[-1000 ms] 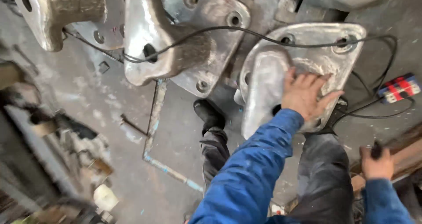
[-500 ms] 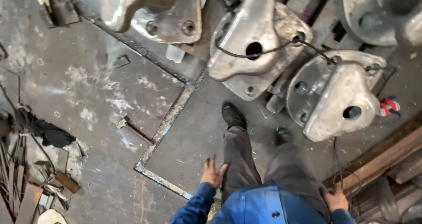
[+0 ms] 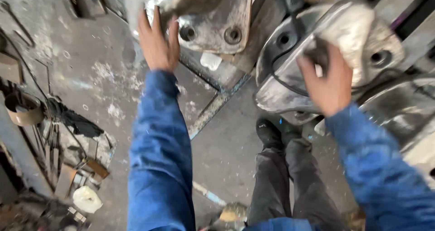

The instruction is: Using an angle grinder to smooth the surfaces of large metal casting parts on a factory floor.

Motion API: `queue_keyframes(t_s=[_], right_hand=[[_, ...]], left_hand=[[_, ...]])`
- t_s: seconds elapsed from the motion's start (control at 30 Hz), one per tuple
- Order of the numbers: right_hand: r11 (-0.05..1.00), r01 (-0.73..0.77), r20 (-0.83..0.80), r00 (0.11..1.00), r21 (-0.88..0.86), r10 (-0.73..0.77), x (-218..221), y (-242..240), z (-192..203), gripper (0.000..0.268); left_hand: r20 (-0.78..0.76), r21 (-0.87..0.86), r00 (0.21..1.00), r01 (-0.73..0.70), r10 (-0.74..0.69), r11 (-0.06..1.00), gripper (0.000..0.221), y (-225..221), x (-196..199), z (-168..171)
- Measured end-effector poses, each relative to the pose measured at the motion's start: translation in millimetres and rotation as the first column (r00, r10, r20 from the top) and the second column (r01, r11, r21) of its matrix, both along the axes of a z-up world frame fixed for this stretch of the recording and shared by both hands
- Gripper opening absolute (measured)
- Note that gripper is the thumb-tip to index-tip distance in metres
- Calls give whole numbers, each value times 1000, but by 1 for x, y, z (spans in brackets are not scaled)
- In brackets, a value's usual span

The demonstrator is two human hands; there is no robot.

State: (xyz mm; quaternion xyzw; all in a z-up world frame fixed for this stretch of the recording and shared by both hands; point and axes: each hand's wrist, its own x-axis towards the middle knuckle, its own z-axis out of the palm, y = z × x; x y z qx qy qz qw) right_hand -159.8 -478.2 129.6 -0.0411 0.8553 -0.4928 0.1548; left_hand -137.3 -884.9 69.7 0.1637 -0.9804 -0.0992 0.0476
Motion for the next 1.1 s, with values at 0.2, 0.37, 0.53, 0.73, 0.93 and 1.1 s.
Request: queue_keyframes(t_s=[0.2,0.37,0.53,0.73,0.93,1.1], right_hand=[[922,-168,-114,969,350,219,-131,-64,-145,41],[830,-239,83,970,505,229,-149,-34,-341,56],[612,-448,455,877,651,158,-151,-53,-378,86],[923,360,761,557,139,-332,-109,-159,-155,44],[866,412,798,399,285,-452,41,-178,-41,63],[922,318,876,353,218,-329,92,-216,24,88]], left_hand=[[142,-113,965,236,-219,965,94,-60,-57,-52],[178,-187,968,209,-176,960,109,-70,-47,-72],[251,-156,944,260,-217,953,115,-66,-43,-67],[325,-90,917,275,-232,957,107,-54,-56,-47],[503,-145,837,325,-213,934,105,-63,-56,-60],[-41,61,977,210,-208,976,101,-54,-28,-47]])
